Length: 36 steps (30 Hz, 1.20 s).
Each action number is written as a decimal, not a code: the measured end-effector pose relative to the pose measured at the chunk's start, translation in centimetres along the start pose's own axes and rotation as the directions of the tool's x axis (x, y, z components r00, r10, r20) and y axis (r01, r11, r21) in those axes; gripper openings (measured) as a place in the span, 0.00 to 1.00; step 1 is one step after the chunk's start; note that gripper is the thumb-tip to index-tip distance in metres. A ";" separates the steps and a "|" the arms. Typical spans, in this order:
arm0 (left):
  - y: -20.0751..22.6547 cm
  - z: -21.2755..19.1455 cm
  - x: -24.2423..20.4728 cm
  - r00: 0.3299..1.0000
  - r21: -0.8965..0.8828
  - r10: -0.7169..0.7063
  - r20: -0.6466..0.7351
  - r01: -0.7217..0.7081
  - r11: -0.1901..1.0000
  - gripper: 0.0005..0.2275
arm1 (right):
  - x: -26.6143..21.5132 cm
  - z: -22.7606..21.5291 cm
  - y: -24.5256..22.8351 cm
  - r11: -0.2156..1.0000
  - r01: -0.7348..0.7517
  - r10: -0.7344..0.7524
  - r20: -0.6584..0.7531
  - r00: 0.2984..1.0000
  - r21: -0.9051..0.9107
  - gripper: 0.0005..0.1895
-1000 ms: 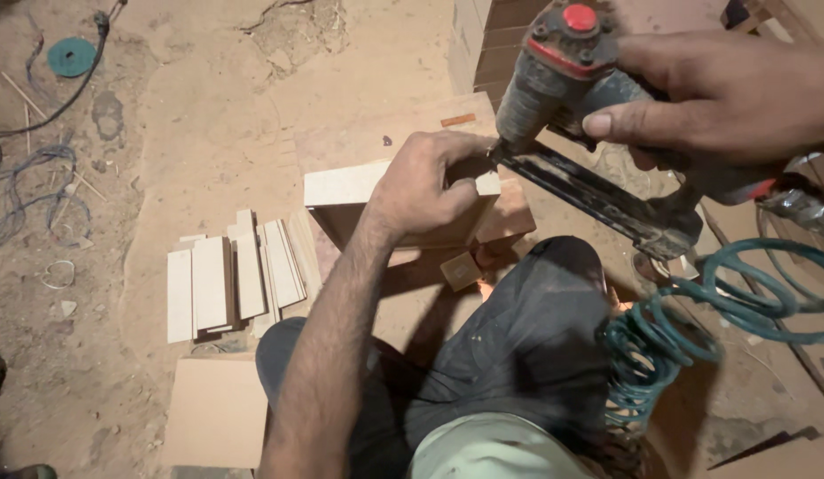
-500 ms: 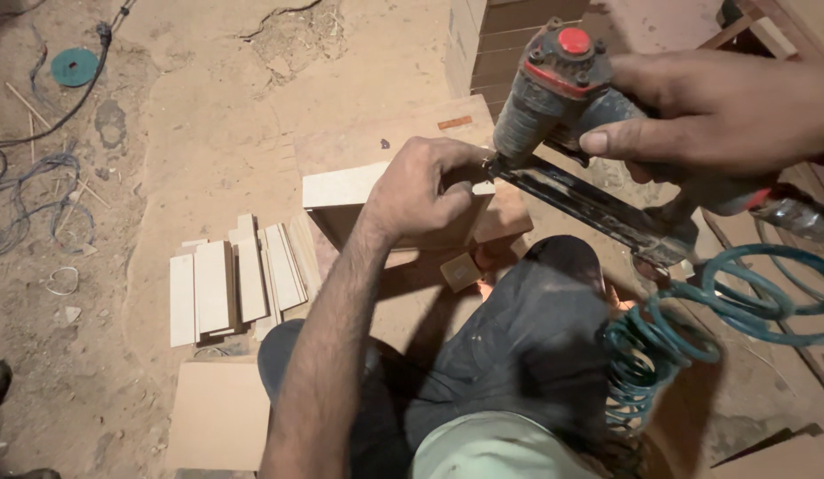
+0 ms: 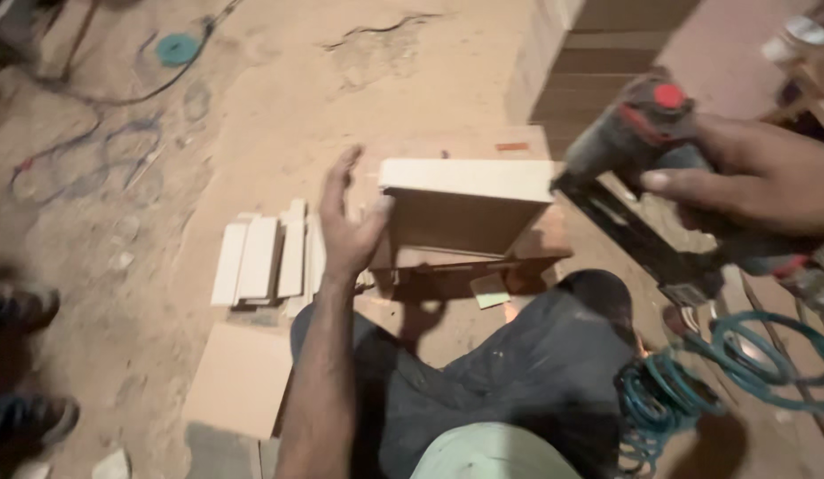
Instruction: The person assembles a small wooden box by hand, aligning pre-cut panels and securing them with a pneumatic nail gun. The person applies glue to edges, positions panels, and fastens joints, then inspects the assembled box.
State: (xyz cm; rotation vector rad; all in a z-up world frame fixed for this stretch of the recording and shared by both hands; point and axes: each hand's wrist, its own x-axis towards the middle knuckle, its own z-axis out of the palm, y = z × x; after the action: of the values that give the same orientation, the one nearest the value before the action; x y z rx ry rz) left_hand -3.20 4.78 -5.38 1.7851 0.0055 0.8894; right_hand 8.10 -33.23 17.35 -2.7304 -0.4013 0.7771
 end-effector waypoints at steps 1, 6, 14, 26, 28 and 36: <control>-1.3 0.0 -0.5 0.997 -0.064 -0.038 0.063 0.042 0.997 0.34 | 0.1 0.3 0.1 0.998 0.020 -0.018 -0.032 0.999 0.064 0.29; -6.1 3.4 -2.4 0.919 -0.165 -0.310 0.245 0.354 0.921 0.46 | 0.9 1.3 -1.0 0.983 0.112 -0.089 -0.155 0.984 0.146 0.20; -7.8 6.2 -6.6 0.910 -0.188 -0.403 0.101 0.415 0.890 0.30 | 0.1 1.6 -2.7 0.973 0.107 -0.072 -0.171 0.983 0.205 0.17; -3.1 1.5 -2.6 0.999 -0.374 0.047 -0.004 -0.046 0.926 0.27 | 3.3 1.7 -3.5 0.978 0.103 -0.077 -0.145 0.986 0.180 0.23; -2.6 1.0 -1.3 0.997 -0.420 0.077 0.030 -0.057 0.906 0.24 | 3.6 1.1 -2.9 0.975 0.099 -0.080 -0.100 0.992 0.201 0.22; -2.8 1.3 -0.6 0.998 -0.509 0.053 0.038 -0.026 0.860 0.25 | 5.1 -0.1 0.2 0.974 0.207 -0.201 -0.076 0.977 0.090 0.18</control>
State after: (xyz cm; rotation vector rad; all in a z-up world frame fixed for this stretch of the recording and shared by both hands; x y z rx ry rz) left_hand -1.78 4.65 -8.19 1.3101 -0.2786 0.7837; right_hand 12.31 -31.69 14.99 -2.5657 -0.6019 0.6332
